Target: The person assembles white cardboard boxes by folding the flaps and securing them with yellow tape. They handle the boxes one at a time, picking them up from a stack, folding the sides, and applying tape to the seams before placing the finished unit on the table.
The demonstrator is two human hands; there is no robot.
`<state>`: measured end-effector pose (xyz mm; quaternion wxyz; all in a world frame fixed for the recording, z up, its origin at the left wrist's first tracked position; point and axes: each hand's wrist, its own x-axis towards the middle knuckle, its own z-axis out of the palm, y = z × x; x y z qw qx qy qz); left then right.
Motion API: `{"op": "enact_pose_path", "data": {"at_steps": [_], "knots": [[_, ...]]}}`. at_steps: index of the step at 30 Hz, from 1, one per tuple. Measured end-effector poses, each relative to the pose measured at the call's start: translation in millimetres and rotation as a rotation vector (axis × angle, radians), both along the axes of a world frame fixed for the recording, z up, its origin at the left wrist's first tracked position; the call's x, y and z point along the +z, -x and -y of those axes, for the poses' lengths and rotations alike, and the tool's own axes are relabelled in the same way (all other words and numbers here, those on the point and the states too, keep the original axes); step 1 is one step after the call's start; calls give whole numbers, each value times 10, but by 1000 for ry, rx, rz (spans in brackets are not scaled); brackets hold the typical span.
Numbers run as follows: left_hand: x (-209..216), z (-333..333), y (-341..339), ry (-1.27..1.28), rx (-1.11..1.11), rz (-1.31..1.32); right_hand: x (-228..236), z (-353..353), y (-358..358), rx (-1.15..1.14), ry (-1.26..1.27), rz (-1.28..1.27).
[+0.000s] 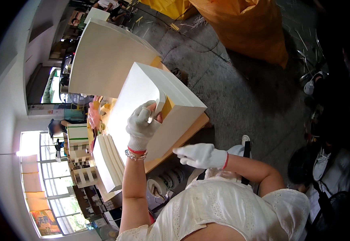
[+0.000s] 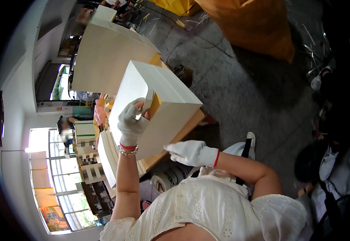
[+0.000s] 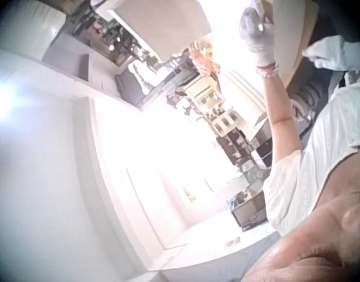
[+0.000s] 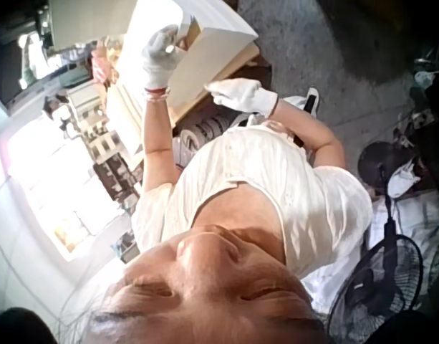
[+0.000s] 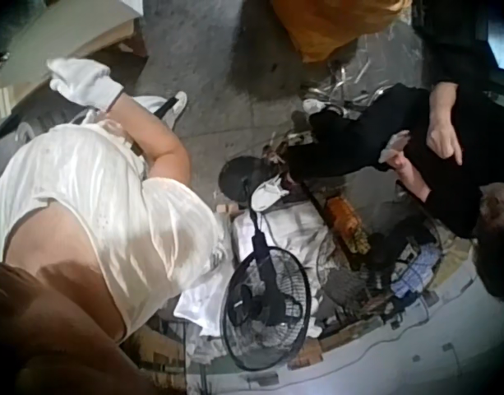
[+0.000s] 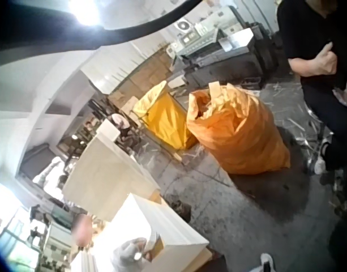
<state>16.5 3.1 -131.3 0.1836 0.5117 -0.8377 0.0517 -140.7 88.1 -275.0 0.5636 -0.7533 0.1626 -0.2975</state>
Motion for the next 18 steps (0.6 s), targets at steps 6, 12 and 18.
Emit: {"op": "enact_pose_path", "data": {"at_steps": [6,12,18], "knots": [[-10,-25,-75,266,-135,118,854,532,203,-219,-827,463],[-77,-74,-196,198,-150,142,991,749,127,100,-1033,590],[-166,-150,-333,262,23,-14,1113,796,-50,248,-1099,780]]}}
